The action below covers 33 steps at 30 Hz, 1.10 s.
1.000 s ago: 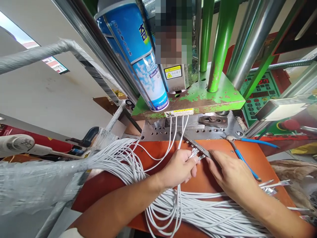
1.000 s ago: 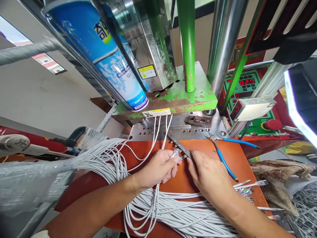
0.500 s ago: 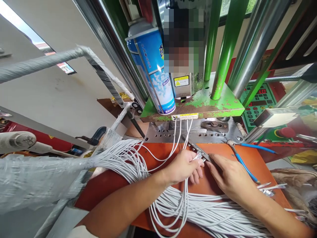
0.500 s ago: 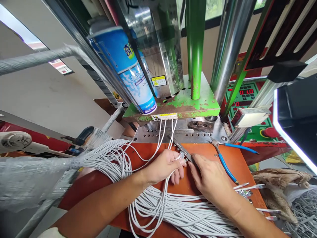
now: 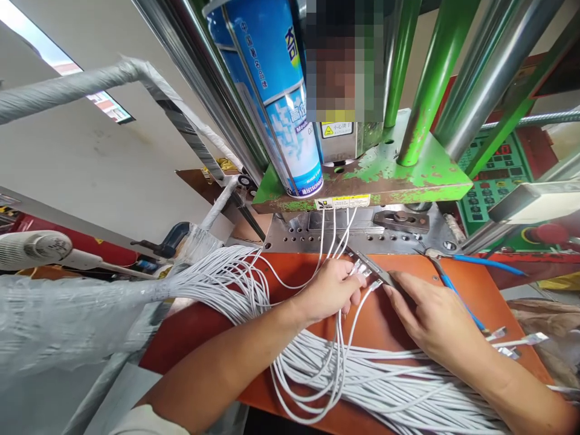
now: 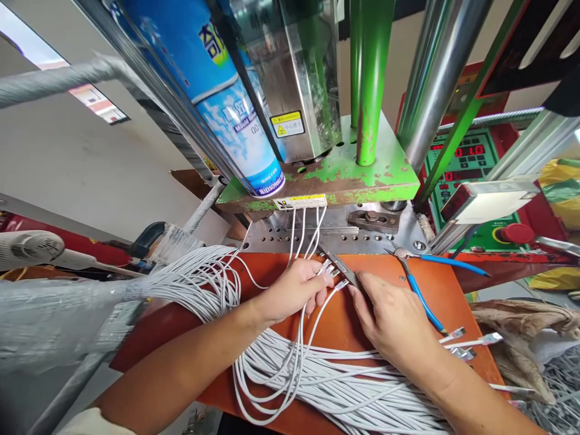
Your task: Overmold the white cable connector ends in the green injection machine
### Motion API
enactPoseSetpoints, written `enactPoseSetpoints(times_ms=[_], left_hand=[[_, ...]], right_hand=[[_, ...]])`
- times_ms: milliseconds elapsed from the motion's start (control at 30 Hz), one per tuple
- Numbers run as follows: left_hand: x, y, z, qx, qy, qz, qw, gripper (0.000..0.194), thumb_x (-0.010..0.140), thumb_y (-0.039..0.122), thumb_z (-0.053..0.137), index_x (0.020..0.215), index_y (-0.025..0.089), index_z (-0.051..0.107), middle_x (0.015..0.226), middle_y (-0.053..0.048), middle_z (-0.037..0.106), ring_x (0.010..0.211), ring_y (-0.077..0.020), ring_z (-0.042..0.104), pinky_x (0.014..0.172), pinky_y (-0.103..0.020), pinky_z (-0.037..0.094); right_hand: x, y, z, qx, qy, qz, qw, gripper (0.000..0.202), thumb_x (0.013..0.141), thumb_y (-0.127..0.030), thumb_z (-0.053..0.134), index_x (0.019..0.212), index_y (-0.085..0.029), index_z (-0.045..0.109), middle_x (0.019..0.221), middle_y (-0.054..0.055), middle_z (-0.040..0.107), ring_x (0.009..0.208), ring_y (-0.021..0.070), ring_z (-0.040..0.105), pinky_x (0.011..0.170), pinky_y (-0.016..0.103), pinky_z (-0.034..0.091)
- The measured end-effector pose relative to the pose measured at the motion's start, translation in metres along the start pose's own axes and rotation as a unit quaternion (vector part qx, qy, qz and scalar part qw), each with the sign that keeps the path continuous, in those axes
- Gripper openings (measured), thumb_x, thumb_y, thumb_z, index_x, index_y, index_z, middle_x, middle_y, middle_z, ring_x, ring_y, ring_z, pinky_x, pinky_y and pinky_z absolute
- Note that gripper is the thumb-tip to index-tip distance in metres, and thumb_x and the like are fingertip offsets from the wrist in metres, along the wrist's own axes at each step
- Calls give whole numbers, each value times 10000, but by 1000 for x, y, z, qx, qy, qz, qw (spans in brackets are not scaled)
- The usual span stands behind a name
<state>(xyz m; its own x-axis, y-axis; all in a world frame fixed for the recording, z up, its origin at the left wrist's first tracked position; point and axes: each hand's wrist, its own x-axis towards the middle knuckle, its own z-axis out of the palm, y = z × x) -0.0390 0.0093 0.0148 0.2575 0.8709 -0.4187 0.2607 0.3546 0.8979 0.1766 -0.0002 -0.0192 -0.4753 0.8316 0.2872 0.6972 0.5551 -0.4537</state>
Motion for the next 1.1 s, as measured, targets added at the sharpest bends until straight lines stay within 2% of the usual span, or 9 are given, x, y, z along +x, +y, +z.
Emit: enactPoseSetpoints(times_ms=[200, 367, 433, 533, 600, 667, 833, 1000, 1100], left_hand=[[1, 5, 5, -21, 55, -6, 998, 192, 873, 200, 564, 691, 141, 585, 508, 65, 471, 424, -33, 359, 432, -164, 248], [2, 10, 7, -59, 4, -63, 996, 148, 860, 182, 581, 715, 152, 584, 458, 85, 419, 368, -39, 293, 380, -180, 188], [2, 10, 6, -75, 4, -54, 996, 144, 881, 188, 568, 743, 151, 585, 460, 83, 435, 348, -41, 292, 361, -177, 199], [1, 8, 0, -68, -30, -30, 997, 186, 945, 227, 523, 795, 137, 585, 525, 28, 553, 350, -58, 420, 375, -170, 305], [1, 6, -9, -63, -69, -31, 995, 203, 983, 255, 478, 843, 139, 570, 599, -23, 631, 397, -99, 539, 409, -188, 390], [2, 5, -18, -56, -77, -37, 995, 191, 986, 247, 459, 859, 144, 557, 617, -39, 645, 427, -129, 589, 428, -207, 427], [6, 11, -31, -7, -44, -64, 997, 221, 937, 224, 486, 746, 147, 566, 505, 21, 521, 359, -72, 417, 376, -177, 318], [10, 11, -26, -24, -51, -75, 996, 199, 905, 239, 518, 722, 167, 542, 466, 59, 448, 366, -49, 309, 369, -167, 198], [10, 6, -20, 8, -36, -48, 998, 221, 926, 262, 498, 730, 170, 542, 450, 57, 460, 350, -53, 328, 368, -168, 216]], right_hand=[[-5, -3, 0, -24, 16, -47, 999, 243, 1083, -361, 408, 1046, -200, 587, 826, 30, 668, 697, 207, 651, 623, 344, 392], [-7, -3, -1, 49, 9, -18, 999, 216, 1078, -385, 451, 1065, -218, 588, 808, 6, 660, 671, 179, 631, 633, 326, 412], [-6, -3, -2, 71, -14, -19, 997, 211, 1077, -392, 458, 1065, -226, 589, 813, 2, 667, 673, 174, 630, 637, 321, 420], [-5, -3, -2, 79, -27, -14, 996, 219, 1073, -406, 463, 1064, -234, 599, 836, 6, 681, 687, 176, 639, 652, 321, 434], [-6, -2, -1, 65, -3, 3, 998, 227, 1071, -410, 460, 1079, -238, 607, 863, 10, 692, 705, 182, 651, 669, 324, 445], [-6, -1, -1, 47, 24, 15, 998, 230, 1072, -409, 458, 1100, -241, 612, 900, 15, 706, 741, 191, 668, 689, 328, 454], [-7, 2, 0, 44, 18, 21, 999, 237, 1074, -420, 450, 1117, -254, 614, 922, 10, 715, 747, 198, 674, 698, 338, 462], [-6, 1, -3, 69, -17, 3, 997, 246, 1079, -405, 437, 1123, -234, 607, 904, 27, 711, 735, 196, 673, 683, 335, 474], [-5, 0, -6, 92, -38, -29, 995, 236, 1082, -381, 438, 1120, -222, 607, 918, 36, 714, 742, 186, 674, 680, 324, 486]])
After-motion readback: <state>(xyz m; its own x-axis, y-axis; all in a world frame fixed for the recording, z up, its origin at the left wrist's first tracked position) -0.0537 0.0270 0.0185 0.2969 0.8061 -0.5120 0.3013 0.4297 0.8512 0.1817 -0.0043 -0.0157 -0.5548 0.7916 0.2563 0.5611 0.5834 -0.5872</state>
